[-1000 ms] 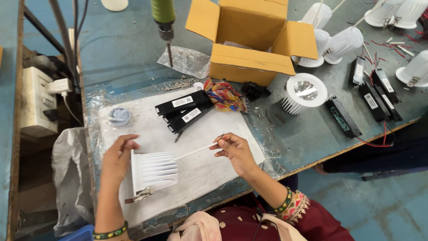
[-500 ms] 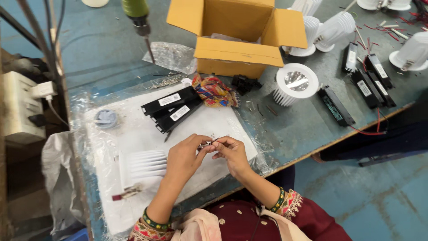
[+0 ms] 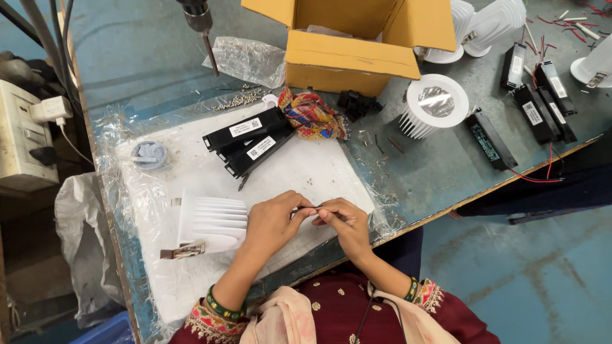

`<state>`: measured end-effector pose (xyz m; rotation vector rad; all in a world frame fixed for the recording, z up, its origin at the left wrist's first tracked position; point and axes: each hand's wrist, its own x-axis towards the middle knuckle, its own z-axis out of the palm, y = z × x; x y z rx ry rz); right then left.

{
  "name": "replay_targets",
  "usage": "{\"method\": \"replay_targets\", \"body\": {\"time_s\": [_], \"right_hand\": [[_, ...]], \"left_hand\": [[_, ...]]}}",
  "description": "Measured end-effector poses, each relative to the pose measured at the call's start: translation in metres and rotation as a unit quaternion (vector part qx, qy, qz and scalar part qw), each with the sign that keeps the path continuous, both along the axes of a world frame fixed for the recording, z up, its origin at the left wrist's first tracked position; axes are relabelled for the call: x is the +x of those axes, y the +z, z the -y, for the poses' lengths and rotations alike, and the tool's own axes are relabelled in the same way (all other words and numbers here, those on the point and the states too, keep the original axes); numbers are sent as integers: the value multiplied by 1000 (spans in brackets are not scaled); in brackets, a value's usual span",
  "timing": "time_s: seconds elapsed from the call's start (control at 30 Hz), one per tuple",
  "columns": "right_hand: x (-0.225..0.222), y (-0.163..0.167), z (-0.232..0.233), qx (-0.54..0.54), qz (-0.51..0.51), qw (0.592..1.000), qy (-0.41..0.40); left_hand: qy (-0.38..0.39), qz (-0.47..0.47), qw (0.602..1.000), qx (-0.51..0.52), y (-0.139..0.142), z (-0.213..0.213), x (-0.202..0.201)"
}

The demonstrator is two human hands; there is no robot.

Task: The person connects wires from LED driver modules to downlight lamp housings at a workbench, twisting wire ends together and fitting the driver to each lamp. Finished lamp assemblies are placed into an open cardboard box on the table.

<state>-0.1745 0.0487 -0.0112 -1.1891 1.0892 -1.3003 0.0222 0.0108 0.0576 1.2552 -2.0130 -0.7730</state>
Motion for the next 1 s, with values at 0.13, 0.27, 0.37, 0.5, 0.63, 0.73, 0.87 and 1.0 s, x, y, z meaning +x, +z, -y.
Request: {"method": "replay_targets", "body": {"time_s": [0.13, 0.27, 0.37, 0.5, 0.63, 0.73, 0.87, 1.0], "right_hand": [[-1, 0, -3, 28, 10, 999, -14], [2, -1, -9, 62, 37, 997, -35], [-5, 2, -8, 124, 69, 987, -74], [-29, 10, -5, 144, 73, 986, -50], [-30, 12, -7, 95, 32, 995, -2], [-23, 8, -4, 77, 17, 996, 29], [-17, 1, 5, 56, 0, 998, 40], [-17, -4, 7, 36, -29, 998, 37]], "left_hand": [[2, -12, 1000, -24, -3, -2, -3], [4, -6, 1000, -29, -3, -3, -4], [15, -4, 999, -36, -1, -3, -2], [18, -3, 999, -32, 2, -1, 1], [16, -3, 999, -42, 4, -2, 1], [16, 2, 999, -50, 5, -4, 0], [12, 15, 998, -54, 5, -6, 0], [19, 13, 998, -64, 4, -7, 0]]}}
